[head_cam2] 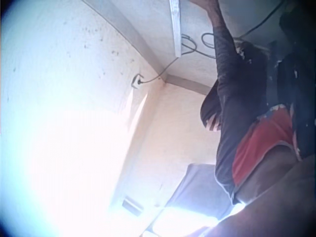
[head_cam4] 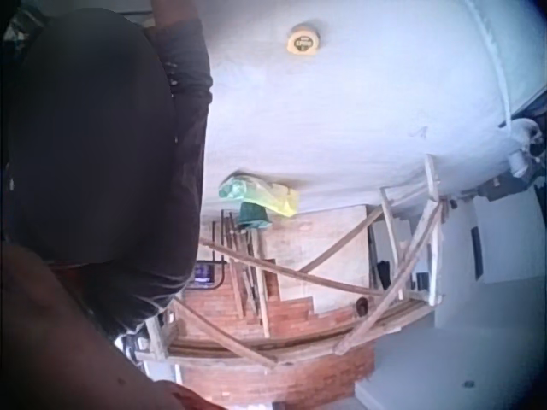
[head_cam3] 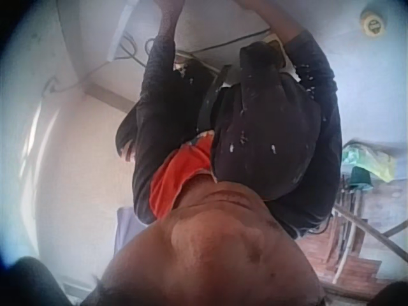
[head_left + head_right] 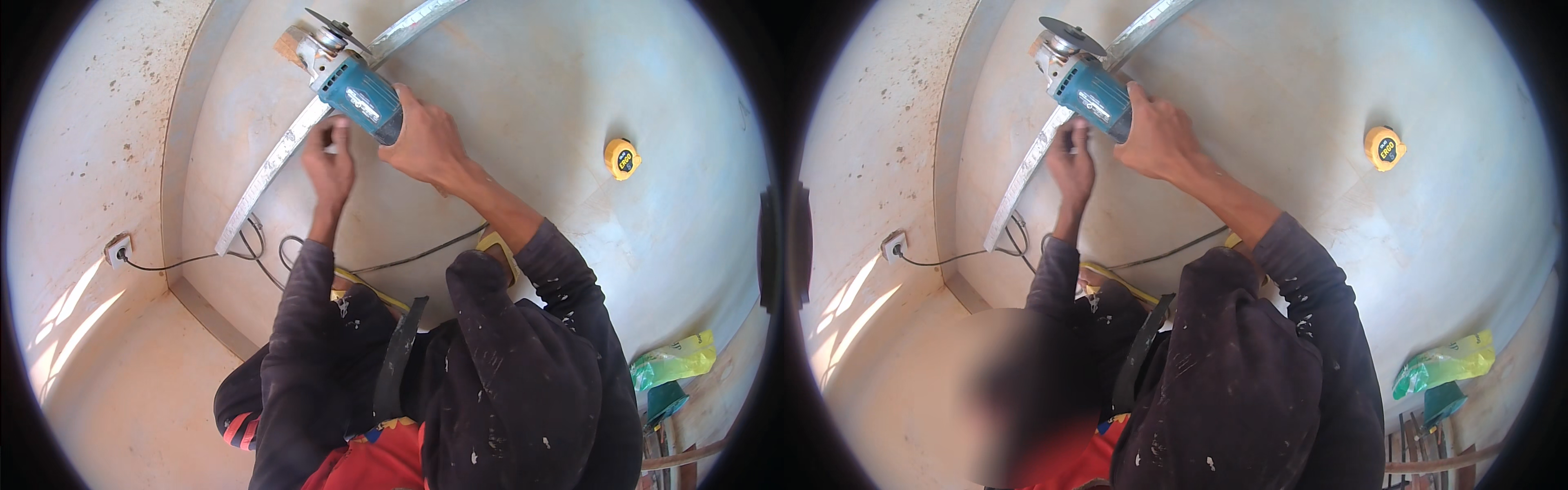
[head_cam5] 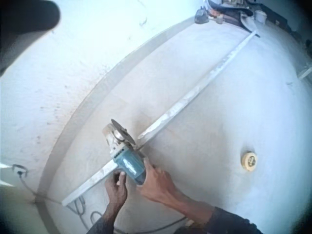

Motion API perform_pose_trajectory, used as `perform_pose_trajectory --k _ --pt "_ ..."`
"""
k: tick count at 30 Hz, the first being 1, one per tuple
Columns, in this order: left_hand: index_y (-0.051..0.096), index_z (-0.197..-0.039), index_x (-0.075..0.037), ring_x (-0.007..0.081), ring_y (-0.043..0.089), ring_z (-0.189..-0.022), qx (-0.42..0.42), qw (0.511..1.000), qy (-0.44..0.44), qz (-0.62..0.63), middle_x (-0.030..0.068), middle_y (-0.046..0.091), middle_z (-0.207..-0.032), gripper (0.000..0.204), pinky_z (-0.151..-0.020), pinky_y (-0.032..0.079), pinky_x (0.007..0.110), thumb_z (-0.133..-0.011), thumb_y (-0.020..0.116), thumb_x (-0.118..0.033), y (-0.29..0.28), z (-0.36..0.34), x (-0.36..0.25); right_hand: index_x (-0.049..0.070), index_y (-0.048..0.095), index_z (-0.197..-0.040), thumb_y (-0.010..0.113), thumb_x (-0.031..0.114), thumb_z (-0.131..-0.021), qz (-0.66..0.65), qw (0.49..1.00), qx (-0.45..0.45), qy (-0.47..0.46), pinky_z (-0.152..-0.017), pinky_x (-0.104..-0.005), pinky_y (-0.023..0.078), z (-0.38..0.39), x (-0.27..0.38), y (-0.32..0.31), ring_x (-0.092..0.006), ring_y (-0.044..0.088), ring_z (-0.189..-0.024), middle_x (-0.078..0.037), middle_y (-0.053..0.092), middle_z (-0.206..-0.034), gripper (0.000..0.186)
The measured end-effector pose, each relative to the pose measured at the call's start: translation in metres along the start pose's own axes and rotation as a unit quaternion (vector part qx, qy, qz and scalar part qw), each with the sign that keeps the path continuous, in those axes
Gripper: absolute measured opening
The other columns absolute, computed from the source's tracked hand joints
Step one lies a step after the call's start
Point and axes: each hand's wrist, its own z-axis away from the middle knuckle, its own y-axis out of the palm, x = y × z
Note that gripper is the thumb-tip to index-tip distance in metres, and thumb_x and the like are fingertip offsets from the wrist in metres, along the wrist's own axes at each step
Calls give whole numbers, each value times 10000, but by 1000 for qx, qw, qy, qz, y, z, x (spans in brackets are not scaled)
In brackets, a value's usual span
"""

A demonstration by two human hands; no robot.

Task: The person measures a long metal strip with a tape measure, then uses an angle grinder to cut the strip to size. They plug in the grinder, cut the metal, and re-measure the resulting piece.

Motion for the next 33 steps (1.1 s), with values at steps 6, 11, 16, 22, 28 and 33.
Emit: perform_pose_trajectory --k 6,11,16,22,28,33 --pt "550 -1147 59 165 587 -926 4 910 -156 383 80 618 -961 334 -860 466 290 -949 429 -180 39 17 -13 -94 421 -1289 709 154 -637 12 1000 17 9 -818 -451 511 1 -6 3 -430 644 -870 -280 647 -884 755" --pt "540 -1151 67 173 559 -978 47 925 -127 356 95 599 -996 375 -883 444 314 -846 387 -87 31 17 -4 -29 465 -1260 712 149 -627 26 999 4 19 -806 -426 513 2 -4 10 -402 650 -859 -243 659 -905 702" --pt "540 -1181 34 242 564 -998 -7 996 49 69 146 600 -1034 380 -877 437 354 -823 470 -70 13 12 1 -49 435 -1297 723 182 -614 17 1000 0 16 -820 -435 510 1 -3 8 -402 648 -878 -243 661 -916 777" --pt "522 -1253 -34 345 538 -1076 -61 921 199 -331 184 572 -1166 439 -952 399 429 -855 642 -177 -24 -21 20 -10 490 -1233 723 176 -617 17 999 -2 28 -794 -419 515 2 1 5 -386 654 -854 -227 663 -913 685" --pt "522 -1275 -32 324 519 -1067 -1 941 142 -308 166 558 -1174 447 -957 388 426 -878 635 -203 -31 -29 47 -73 451 -1274 710 167 -598 11 999 -3 30 -817 -420 508 4 2 3 -399 651 -860 -244 664 -905 763" --pt "530 -1272 -26 325 521 -1053 2 941 143 -307 170 562 -1147 435 -952 388 427 -884 629 -196 -28 -30 48 -1 498 -1233 724 192 -617 19 999 -8 35 -801 -398 519 4 -5 6 -361 661 -855 -208 666 -912 683"
